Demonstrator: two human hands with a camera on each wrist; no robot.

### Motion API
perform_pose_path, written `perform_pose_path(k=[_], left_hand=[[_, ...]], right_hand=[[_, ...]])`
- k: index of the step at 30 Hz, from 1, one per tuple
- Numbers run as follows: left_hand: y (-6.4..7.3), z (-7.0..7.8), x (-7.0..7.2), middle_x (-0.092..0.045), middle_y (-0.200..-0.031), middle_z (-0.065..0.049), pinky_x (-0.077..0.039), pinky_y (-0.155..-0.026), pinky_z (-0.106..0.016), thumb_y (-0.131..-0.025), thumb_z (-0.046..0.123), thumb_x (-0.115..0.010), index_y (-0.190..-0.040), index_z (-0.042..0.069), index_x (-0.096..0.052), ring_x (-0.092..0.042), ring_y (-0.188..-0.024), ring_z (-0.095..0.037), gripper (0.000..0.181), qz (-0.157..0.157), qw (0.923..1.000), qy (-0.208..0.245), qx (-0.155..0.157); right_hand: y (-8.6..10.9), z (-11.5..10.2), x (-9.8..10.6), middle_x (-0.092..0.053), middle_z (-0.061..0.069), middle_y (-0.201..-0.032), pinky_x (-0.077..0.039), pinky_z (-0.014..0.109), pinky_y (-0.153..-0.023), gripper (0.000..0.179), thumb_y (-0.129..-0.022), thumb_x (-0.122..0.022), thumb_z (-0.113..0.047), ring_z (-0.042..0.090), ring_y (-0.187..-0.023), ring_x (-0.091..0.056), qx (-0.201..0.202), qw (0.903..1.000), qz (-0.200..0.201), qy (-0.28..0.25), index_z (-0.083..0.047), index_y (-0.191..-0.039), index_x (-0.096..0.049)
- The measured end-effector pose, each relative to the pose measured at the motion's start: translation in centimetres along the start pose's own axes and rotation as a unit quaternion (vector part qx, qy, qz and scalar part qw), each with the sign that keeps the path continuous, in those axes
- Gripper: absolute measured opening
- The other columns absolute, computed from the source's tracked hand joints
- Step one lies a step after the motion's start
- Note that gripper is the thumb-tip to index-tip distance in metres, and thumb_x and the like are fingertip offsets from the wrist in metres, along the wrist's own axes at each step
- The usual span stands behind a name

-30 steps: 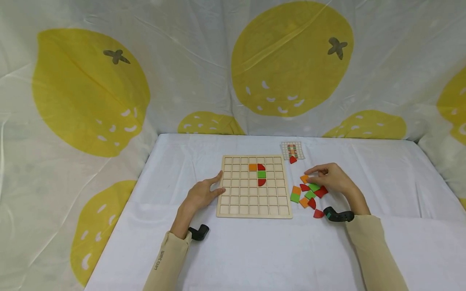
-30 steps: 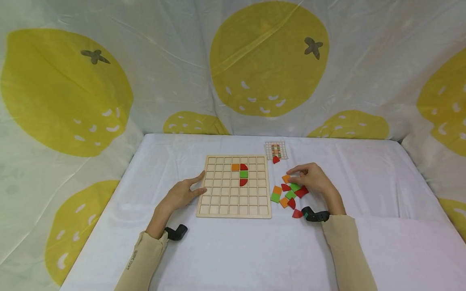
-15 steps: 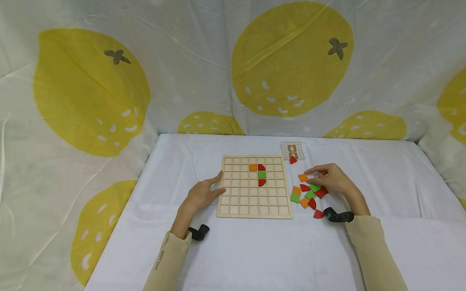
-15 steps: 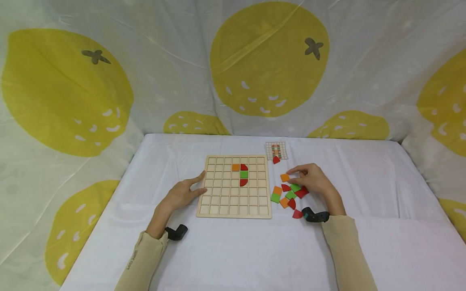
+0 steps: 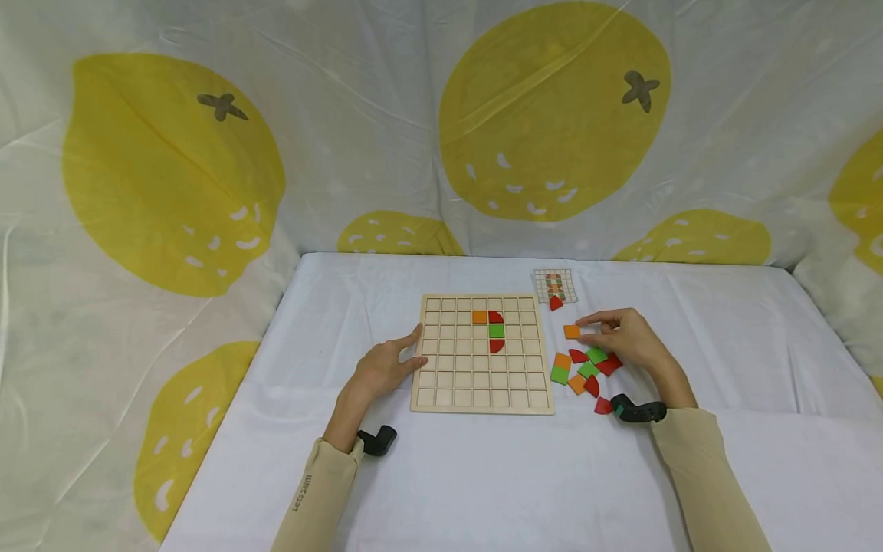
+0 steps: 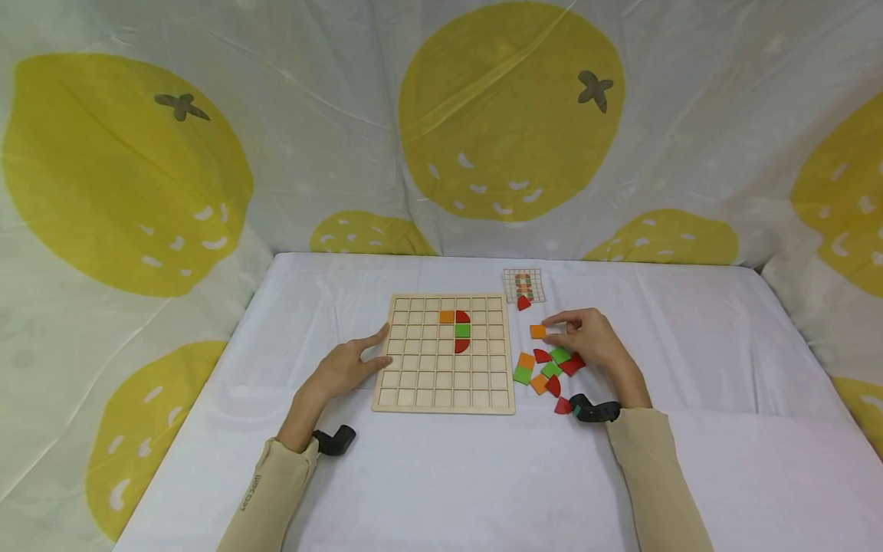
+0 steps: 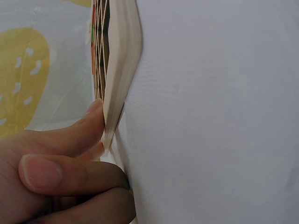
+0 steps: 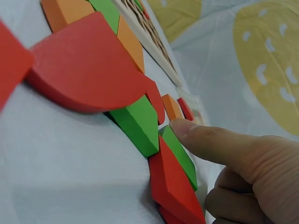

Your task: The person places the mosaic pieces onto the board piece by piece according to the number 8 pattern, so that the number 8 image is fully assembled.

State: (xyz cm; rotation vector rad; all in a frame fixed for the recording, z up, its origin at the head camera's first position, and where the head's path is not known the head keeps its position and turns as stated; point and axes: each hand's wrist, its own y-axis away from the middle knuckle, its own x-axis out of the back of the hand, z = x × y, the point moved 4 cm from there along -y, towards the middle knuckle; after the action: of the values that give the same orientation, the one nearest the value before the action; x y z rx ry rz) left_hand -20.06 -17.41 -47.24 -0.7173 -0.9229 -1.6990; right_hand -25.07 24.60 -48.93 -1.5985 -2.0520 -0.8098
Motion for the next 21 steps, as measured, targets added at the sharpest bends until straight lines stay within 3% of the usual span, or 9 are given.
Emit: perform_pose_path(k=[11,17,21], left_hand=[[-0.1,0.0,-0.1,-0.045,-0.160,-0.017,-0.043,-0.113,-0.059,-0.103,0.038,-0.063,-0.162,0.025,-0.033,-0.044,-0.147,-0.042,0.068,-0.005,0.9999,0.006,0.009],[0.0,0.0,-0.1,-0.044,-0.161,-0.017,-0.042,-0.115,-0.059,-0.103,0.039,-0.063,-0.162,0.025,-0.032,-0.043,-0.148,-0.042,0.068,-0.009,0.9999,0.008,0.011],[0.0,0.0,-0.1,-0.044,-0.160,-0.017,-0.042,-0.115,-0.059,-0.103,0.038,-0.063,-0.163,0.025,-0.032,-0.044,-0.148,-0.042,0.068,-0.007,0.9999,0.004,0.008]], right_hand=[[-0.3,-1.3,-0.5,-0.038,-0.002,-0.064,-0.033,0.025,-0.053,0.032,-0.092,-0.081,-0.026,0.013,-0.054,-0.039,0.023,0.9995,0.020,-0.011,-0.007,-0.118,-0.078],[-0.3,-4.3,-2.9,-0.033,-0.002,-0.064,-0.027,0.025,-0.050,0.029,-0.089,-0.083,-0.024,0.011,-0.052,-0.030,0.080,0.9960,0.020,-0.035,-0.008,-0.113,-0.079],[-0.1,-6.0,-5.0,-0.031,-0.003,-0.062,-0.024,0.023,-0.048,0.028,-0.089,-0.084,-0.024,0.011,-0.051,-0.027,0.091,0.9941,0.005,-0.059,-0.009,-0.112,-0.080]])
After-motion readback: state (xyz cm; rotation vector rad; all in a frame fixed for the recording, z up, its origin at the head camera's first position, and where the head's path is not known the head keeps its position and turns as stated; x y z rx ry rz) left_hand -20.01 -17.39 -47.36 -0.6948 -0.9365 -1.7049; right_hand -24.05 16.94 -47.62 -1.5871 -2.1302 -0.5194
